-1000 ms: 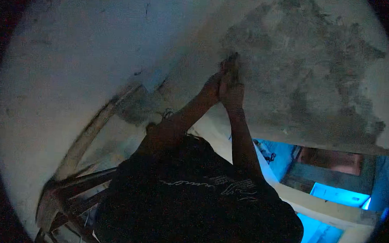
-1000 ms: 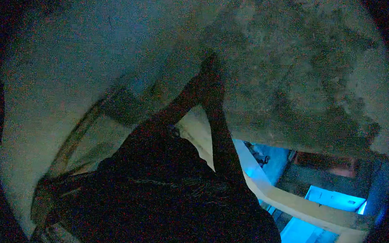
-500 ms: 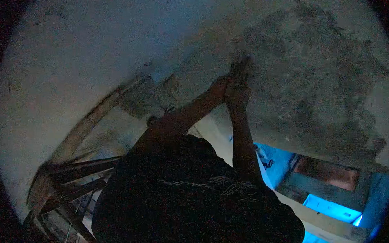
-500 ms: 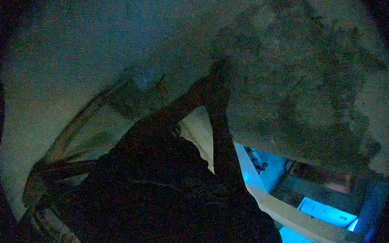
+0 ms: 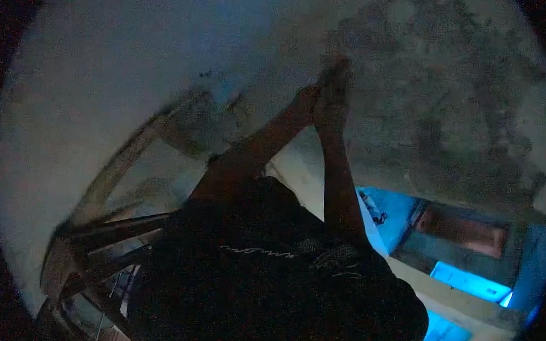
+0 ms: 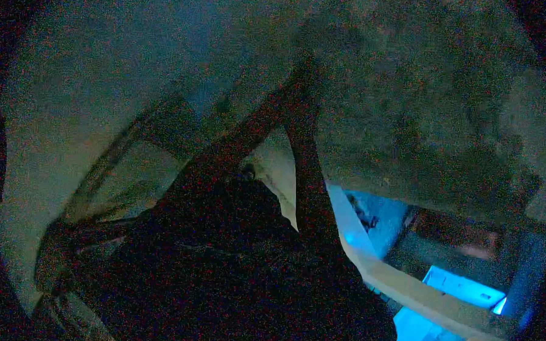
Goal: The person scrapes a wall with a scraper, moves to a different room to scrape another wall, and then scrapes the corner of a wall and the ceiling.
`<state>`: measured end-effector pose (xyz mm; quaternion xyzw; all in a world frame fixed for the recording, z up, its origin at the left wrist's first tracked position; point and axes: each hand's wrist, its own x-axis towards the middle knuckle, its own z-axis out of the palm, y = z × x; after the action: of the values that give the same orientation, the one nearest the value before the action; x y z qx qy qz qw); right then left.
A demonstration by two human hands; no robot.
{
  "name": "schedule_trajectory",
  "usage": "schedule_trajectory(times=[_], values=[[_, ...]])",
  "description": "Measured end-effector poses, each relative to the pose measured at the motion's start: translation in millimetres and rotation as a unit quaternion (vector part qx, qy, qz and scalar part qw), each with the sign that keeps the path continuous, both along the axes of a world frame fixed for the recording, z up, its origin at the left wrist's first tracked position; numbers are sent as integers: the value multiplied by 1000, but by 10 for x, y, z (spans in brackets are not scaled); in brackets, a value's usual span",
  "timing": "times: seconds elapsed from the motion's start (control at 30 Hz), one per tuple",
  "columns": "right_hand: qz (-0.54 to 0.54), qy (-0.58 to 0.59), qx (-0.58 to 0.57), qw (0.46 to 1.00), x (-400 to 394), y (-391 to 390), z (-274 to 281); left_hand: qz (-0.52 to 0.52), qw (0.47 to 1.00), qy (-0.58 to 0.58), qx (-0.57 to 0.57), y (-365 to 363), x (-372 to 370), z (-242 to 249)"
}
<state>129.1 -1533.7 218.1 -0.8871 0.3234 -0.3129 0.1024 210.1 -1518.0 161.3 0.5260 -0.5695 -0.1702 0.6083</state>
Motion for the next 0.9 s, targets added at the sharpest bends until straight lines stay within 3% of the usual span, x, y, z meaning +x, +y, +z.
schedule_trajectory(times=[0.13,0.2,0.23,0.33,0.37,0.43,0.47,0.5,0.57,0.6,0.63,0.67,0.7,0.73,0.77,0.8,0.83,0.87,0.9], values=[[31,-38,-25,998,140,-11,-26,8,1000,-3,-3,18,77,37],[-9,115,10,993,73,-119,-191,9,1000,-1,0,40,131,32],[-10,118,13,993,-6,-21,-222,12,1000,-2,0,67,136,29],[83,-25,-89,992,200,17,4,34,999,-13,-8,122,155,88],[29,127,-191,973,130,-116,-164,40,999,-14,-6,120,160,84],[-35,270,-287,918,176,-193,-145,46,999,-1,7,105,215,66],[-27,189,-107,976,304,-107,29,40,998,32,23,115,231,23],[-15,101,76,992,370,-73,121,-6,981,177,77,160,253,-21],[-27,155,138,978,287,-24,60,-94,869,453,178,319,316,-176],[-4,152,113,982,232,13,-2,-134,782,569,217,392,418,-219],[18,149,87,985,178,47,-65,-244,718,649,64,543,312,-689],[66,91,-29,993,10,125,-192,-193,727,642,145,831,320,-734],[114,86,-5,990,-193,259,-184,-255,637,708,166,1199,411,-1057],[159,83,15,984,-475,412,-226,-176,709,653,199,1687,461,-671],[74,365,55,926,-899,193,-791,-179,712,646,208,1821,519,-820],[69,457,-289,838,-1053,310,-813,-181,704,657,202,1998,587,-1036],[-23,445,-608,657,-1198,434,-816,-177,699,665,192,2238,642,-1208],[10,475,-490,730,-1558,500,-1112,-174,697,673,176,2460,687,-1344],[33,455,-181,871,-1978,558,-1443,-174,698,677,156,2673,739,-1425]])
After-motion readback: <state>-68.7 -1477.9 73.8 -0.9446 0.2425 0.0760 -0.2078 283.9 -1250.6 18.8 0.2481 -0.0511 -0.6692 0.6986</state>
